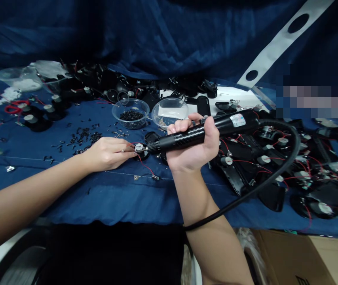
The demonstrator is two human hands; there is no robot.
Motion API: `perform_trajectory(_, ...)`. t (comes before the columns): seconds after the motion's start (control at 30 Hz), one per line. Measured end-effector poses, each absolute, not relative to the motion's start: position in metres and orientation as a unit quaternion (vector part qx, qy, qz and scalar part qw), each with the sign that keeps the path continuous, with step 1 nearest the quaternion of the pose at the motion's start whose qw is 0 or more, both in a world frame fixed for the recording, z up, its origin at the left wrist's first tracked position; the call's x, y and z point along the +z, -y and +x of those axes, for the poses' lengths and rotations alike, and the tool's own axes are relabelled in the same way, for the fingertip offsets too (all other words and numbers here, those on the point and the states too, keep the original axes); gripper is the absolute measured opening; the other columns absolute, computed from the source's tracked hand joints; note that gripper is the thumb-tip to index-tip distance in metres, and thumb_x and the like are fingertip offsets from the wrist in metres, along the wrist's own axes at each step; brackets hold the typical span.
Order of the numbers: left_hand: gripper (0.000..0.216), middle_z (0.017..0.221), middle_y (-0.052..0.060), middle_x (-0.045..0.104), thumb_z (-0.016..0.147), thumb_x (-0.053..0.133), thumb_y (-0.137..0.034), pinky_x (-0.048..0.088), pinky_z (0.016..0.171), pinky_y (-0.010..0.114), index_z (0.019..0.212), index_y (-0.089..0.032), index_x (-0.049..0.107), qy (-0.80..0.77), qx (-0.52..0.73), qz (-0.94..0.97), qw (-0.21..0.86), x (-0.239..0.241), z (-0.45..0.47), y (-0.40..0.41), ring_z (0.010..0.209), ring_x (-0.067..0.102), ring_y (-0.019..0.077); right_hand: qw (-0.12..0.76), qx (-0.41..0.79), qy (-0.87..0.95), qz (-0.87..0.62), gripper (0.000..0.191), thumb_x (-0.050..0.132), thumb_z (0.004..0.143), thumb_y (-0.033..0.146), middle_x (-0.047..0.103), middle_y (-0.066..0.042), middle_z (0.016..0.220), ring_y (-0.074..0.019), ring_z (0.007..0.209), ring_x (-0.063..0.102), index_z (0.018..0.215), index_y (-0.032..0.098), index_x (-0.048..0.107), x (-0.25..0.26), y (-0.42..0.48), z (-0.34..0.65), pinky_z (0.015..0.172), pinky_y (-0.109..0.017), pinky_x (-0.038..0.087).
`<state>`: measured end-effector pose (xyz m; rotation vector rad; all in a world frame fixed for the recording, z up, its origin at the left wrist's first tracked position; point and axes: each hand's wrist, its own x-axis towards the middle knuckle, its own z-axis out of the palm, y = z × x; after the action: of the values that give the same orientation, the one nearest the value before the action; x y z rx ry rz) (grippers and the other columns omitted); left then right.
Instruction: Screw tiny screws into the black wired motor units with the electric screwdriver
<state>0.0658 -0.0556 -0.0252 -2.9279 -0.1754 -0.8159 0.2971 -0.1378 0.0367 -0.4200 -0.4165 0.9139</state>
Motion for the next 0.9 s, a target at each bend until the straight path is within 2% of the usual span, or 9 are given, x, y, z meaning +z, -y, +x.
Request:
perform_trajectory(0.23,0.020,0.085,0.005,0.074,0.102,0.058,-0.018,0.057,0.066,0.030,0.105,-0.021,0.078,0.048,-0.272,-0.958,0.079,-0.023,0.068,0.063,0.081,0.071,0.0191,0.855,0.431,0.210,-0.201,0.040,0.073,0.076,0.061,0.050,0.005,0.060,-0.0094,0.055,0.047,0.078,0.022,0.062,0.036,0.138,0.298,0.057,-0.026,0.039)
perform_trajectory(0.43,0.013,0.094,0.007,0.074,0.097,0.068,-0.029,0.059,0.078,0.034,0.101,-0.021,0.078,0.107,-0.284,-0.953,-0.003,-0.029,0.070,0.066,0.089,0.069,0.0219,0.843,0.409,0.274,-0.217,0.038,0.074,0.074,0.059,0.046,0.006,0.054,-0.0095,0.054,0.042,0.076,0.022,0.067,0.036,0.139,0.296,0.057,-0.027,0.037)
perform_trajectory(0.53,0.011,0.090,0.006,0.073,0.096,0.071,-0.028,0.057,0.077,0.034,0.094,-0.020,0.077,0.128,-0.295,-0.947,-0.005,-0.032,0.073,0.067,0.089,0.066,0.0221,0.831,0.393,0.325,-0.224,0.034,0.072,0.075,0.056,0.046,0.005,0.053,-0.0102,0.053,0.042,0.076,0.023,0.068,0.033,0.139,0.289,0.057,-0.028,0.035)
perform_trajectory(0.67,0.018,0.085,0.006,0.070,0.098,0.069,-0.030,0.056,0.074,0.033,0.087,-0.018,0.076,0.166,-0.282,-0.945,0.018,-0.033,0.078,0.073,0.086,0.064,0.0222,0.822,0.356,0.378,-0.235,0.031,0.070,0.078,0.053,0.049,0.004,0.053,-0.0113,0.054,0.045,0.078,0.022,0.070,0.027,0.138,0.281,0.059,-0.030,0.036)
perform_trajectory(0.77,0.025,0.085,0.008,0.069,0.102,0.064,-0.030,0.055,0.073,0.034,0.084,-0.016,0.074,0.197,-0.253,-0.946,0.039,-0.031,0.081,0.078,0.088,0.064,0.0234,0.809,0.332,0.424,-0.236,0.026,0.074,0.076,0.047,0.051,0.003,0.055,-0.0127,0.055,0.048,0.081,0.022,0.071,0.021,0.137,0.278,0.060,-0.032,0.037)
perform_trajectory(0.9,0.024,0.088,0.009,0.070,0.101,0.065,-0.030,0.055,0.071,0.034,0.085,-0.013,0.074,0.220,-0.217,-0.950,0.045,-0.028,0.083,0.082,0.091,0.065,0.0250,0.814,0.311,0.430,-0.236,0.021,0.075,0.074,0.043,0.052,0.002,0.056,-0.0134,0.054,0.050,0.080,0.023,0.075,0.018,0.136,0.277,0.059,-0.033,0.034)
